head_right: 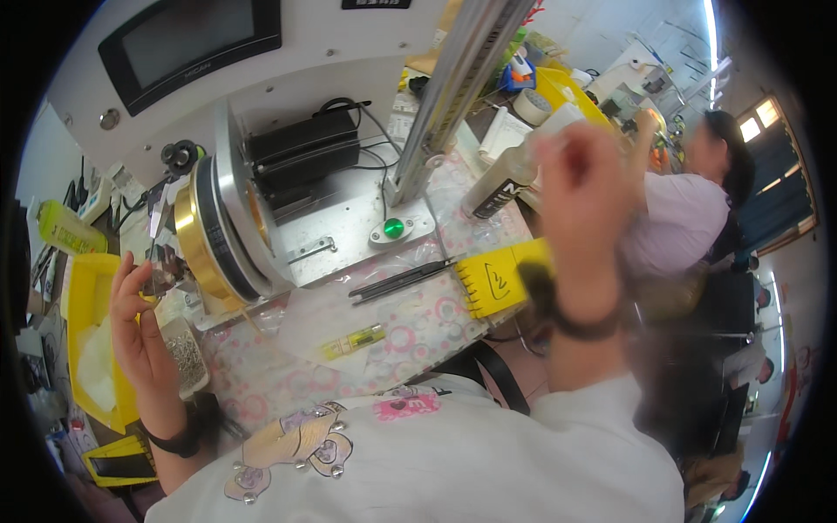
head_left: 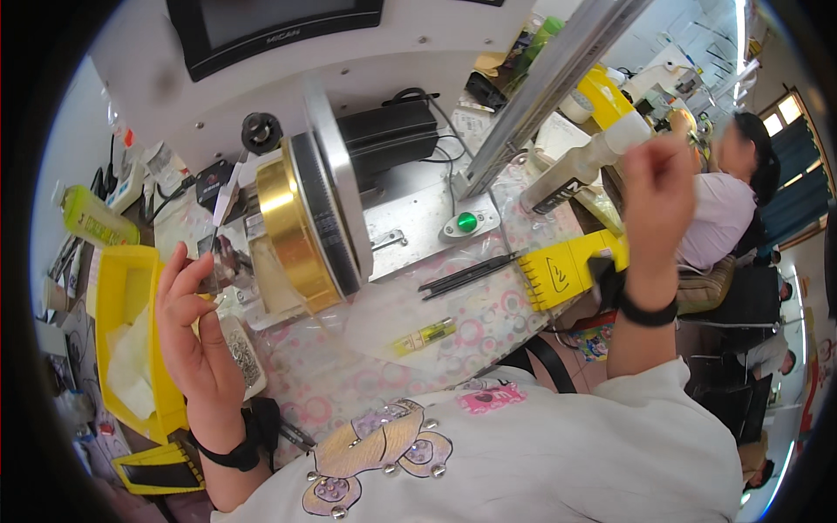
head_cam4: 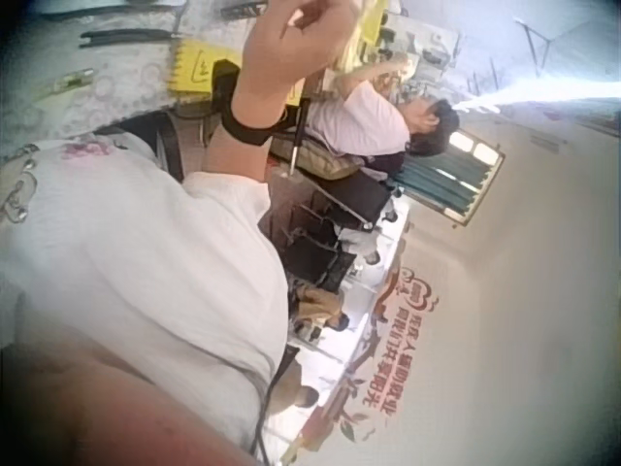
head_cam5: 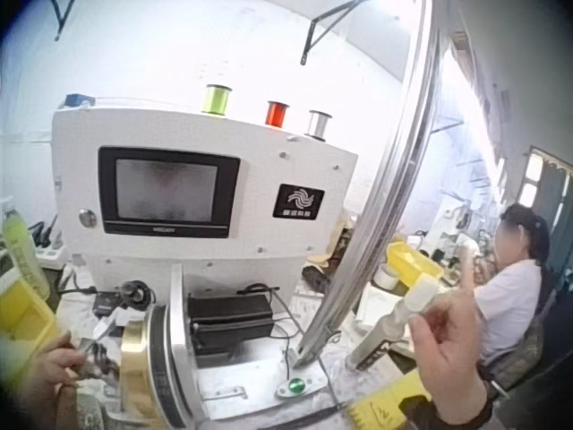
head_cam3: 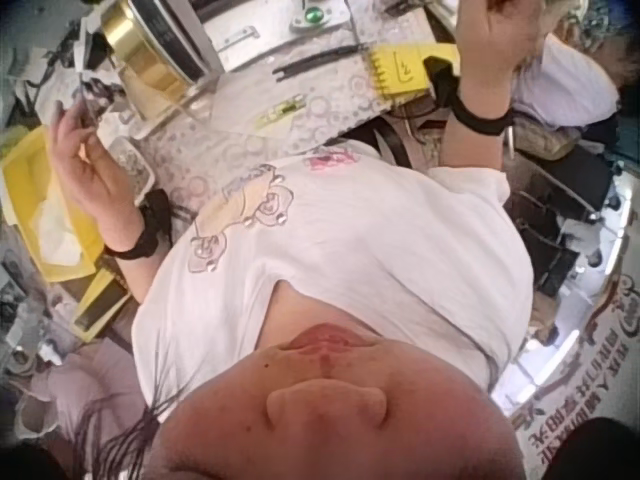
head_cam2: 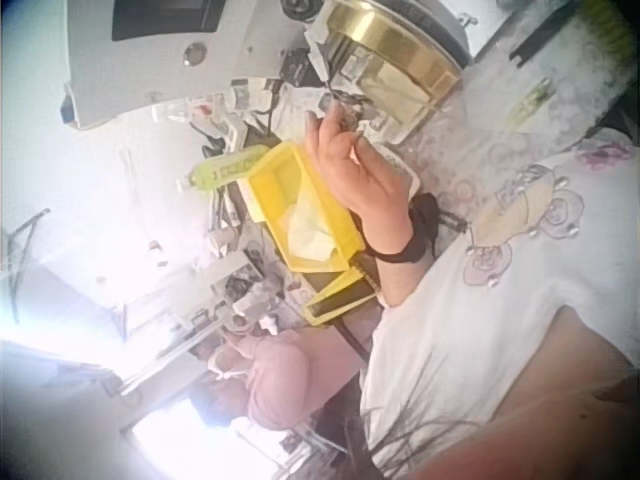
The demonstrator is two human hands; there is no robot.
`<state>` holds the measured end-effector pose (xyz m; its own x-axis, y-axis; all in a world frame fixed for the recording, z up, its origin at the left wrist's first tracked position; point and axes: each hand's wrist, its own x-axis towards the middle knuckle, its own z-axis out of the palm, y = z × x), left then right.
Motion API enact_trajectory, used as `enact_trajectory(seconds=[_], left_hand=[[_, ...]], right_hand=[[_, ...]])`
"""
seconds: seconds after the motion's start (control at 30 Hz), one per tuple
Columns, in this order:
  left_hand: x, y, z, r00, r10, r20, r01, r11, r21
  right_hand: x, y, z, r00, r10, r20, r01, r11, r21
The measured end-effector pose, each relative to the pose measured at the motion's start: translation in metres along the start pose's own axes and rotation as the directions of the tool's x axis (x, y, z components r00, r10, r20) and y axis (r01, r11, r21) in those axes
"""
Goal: Winding fine wire onto a small metal core using a specialized winding machine and applying adhesive.
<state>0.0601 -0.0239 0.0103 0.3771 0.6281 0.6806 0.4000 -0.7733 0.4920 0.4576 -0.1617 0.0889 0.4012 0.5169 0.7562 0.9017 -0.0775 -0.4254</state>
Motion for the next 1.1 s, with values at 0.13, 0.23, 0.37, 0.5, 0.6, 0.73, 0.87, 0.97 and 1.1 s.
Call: enact_trajectory(seconds=[0.13,0.23,0.37,0.5,0.6,0.73,0.87,0.97,1.1], left_hand=[[0.001,0.001,-0.001,1.0,0.008,-0.003,-0.008,1.0,-0.016],[0.004,0.001,-0.002,0.998,0.066,-0.008,-0.066,0.998,-0.004],[0.007,0.002,-0.004,0.994,0.111,-0.023,-0.11,0.994,0.018],[0.007,0.003,-0.005,0.994,0.108,-0.034,-0.108,0.994,0.006],[0.008,0.002,-0.004,0.993,0.117,-0.035,-0.117,0.993,0.005],[0.009,0.002,-0.002,0.991,0.122,-0.051,-0.123,0.992,-0.026],[0.01,0.002,-0.003,0.99,0.132,-0.05,-0.133,0.991,-0.026],[0.01,0.004,-0.005,0.992,0.121,-0.047,-0.122,0.992,-0.031],[0.009,0.005,-0.005,0.993,0.113,-0.038,-0.114,0.993,-0.033]], right_hand=[[-0.071,-0.025,0.043,0.501,-0.371,0.782,0.457,0.881,0.125],[-0.093,-0.029,0.063,0.486,-0.276,0.829,0.508,0.861,-0.011],[-0.089,-0.031,0.068,0.468,-0.252,0.847,0.494,0.87,-0.014],[-0.068,-0.048,0.041,0.531,-0.227,0.817,0.292,0.953,0.076],[-0.039,-0.064,0.023,0.658,-0.463,0.594,0.165,0.858,0.487],[-0.026,-0.094,0.023,0.719,-0.328,0.612,-0.544,0.281,0.79],[-0.015,-0.125,0.048,0.614,-0.347,0.709,-0.703,0.168,0.691],[-0.014,-0.144,0.067,0.656,-0.32,0.683,-0.612,0.304,0.73],[0.003,-0.153,0.082,0.551,-0.685,0.477,0.004,0.573,0.819]])
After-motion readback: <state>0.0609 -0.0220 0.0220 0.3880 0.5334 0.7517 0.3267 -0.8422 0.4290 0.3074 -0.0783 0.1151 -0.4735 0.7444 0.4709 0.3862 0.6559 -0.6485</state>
